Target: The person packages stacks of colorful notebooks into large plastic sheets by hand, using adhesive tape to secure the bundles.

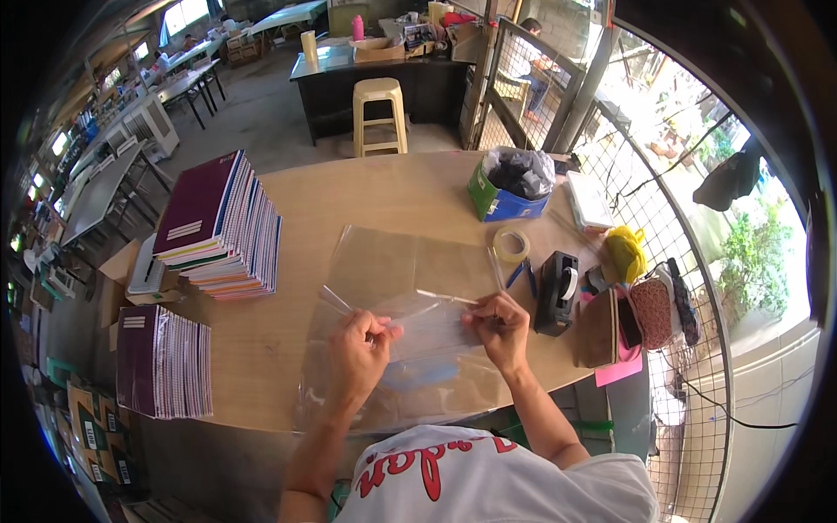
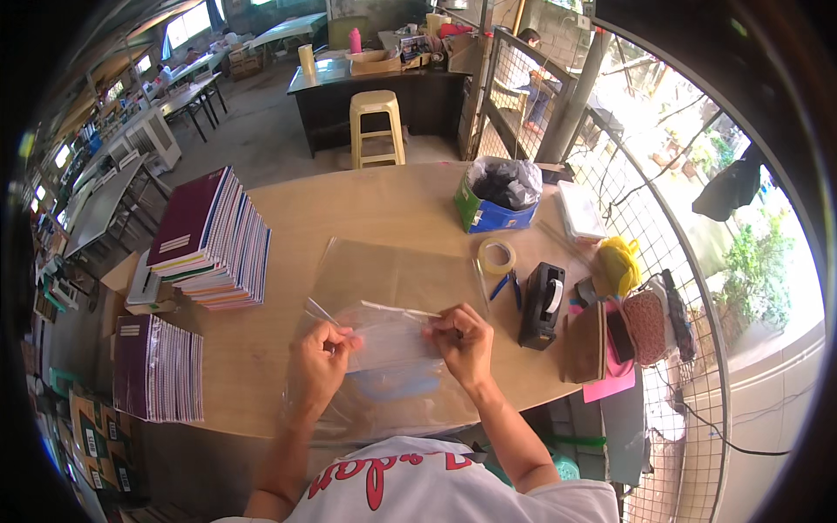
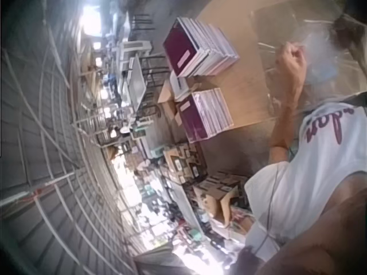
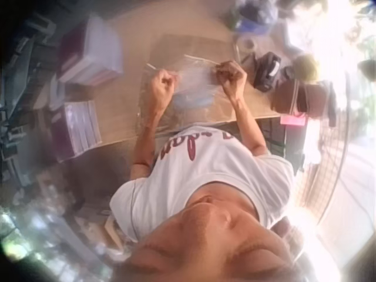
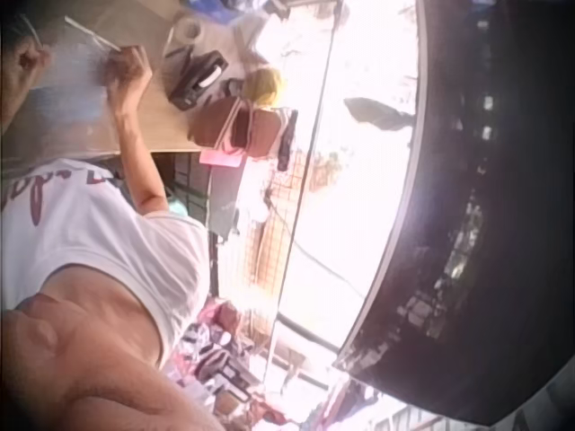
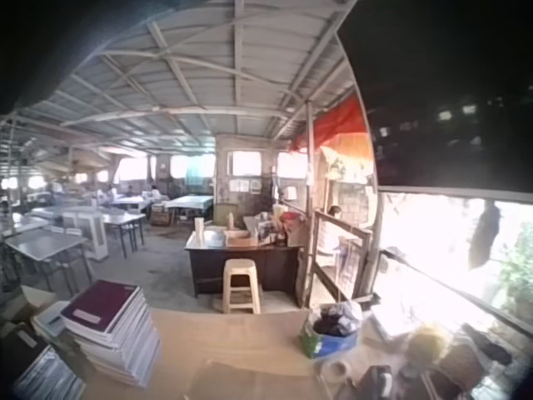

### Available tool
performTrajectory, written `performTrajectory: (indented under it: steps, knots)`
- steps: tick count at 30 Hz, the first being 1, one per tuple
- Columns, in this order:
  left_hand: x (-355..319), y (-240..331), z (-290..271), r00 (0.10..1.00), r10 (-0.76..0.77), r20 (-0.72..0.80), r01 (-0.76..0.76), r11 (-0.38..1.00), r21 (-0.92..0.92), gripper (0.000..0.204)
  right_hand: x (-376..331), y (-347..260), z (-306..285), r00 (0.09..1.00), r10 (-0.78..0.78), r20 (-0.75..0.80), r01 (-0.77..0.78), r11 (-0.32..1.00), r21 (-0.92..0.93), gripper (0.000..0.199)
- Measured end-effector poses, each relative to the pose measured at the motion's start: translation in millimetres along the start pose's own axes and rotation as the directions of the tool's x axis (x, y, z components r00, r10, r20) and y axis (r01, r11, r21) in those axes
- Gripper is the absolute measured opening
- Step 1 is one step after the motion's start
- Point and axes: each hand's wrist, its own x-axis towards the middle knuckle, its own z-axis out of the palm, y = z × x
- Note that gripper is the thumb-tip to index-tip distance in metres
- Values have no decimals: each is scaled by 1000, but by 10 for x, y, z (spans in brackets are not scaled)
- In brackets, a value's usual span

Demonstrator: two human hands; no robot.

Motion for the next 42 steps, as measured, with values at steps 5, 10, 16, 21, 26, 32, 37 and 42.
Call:
performTrajectory:
  steps: [5, 10, 16, 21, 26, 32, 37, 42]
  knots:
    - [44, -438, 277, 974, 155, -167, -135, 983, 122, 24, 108, 223, -35, 1000, 22, 6, -22, 998, 51, 16]
    - [169, -319, 271, 992, 100, -81, -95, 994, 62, 29, 216, 365, -159, 965, 231, 127, -236, 971, 27, 39]
    - [313, -505, 145, 927, -358, 115, 376, 887, -269, 50, 669, 536, -213, 597, 598, 536, -775, 603, 190, 52]
    - [247, -285, 282, 917, -344, 201, 399, 797, -453, 11, 614, 760, -290, 564, 549, 617, -807, 527, 268, 27]
    - [214, -518, 356, 980, -184, 74, 198, 875, -442, 10, 533, 539, -323, 736, 395, 550, -588, 776, 228, 32]
    - [252, -557, 358, 994, -107, 1, 103, 948, -302, 12, 412, -489, -130, 833, -337, 440, 503, 793, -345, 35]
    - [261, -479, 376, 986, -158, -51, 129, 921, -367, 15, -64, -317, 1, 881, -394, 261, 435, 892, -122, 24]
    - [227, -517, 402, 988, -56, -142, 23, 975, -222, 23, -621, -169, 165, 954, -275, 120, 285, 956, -75, 24]
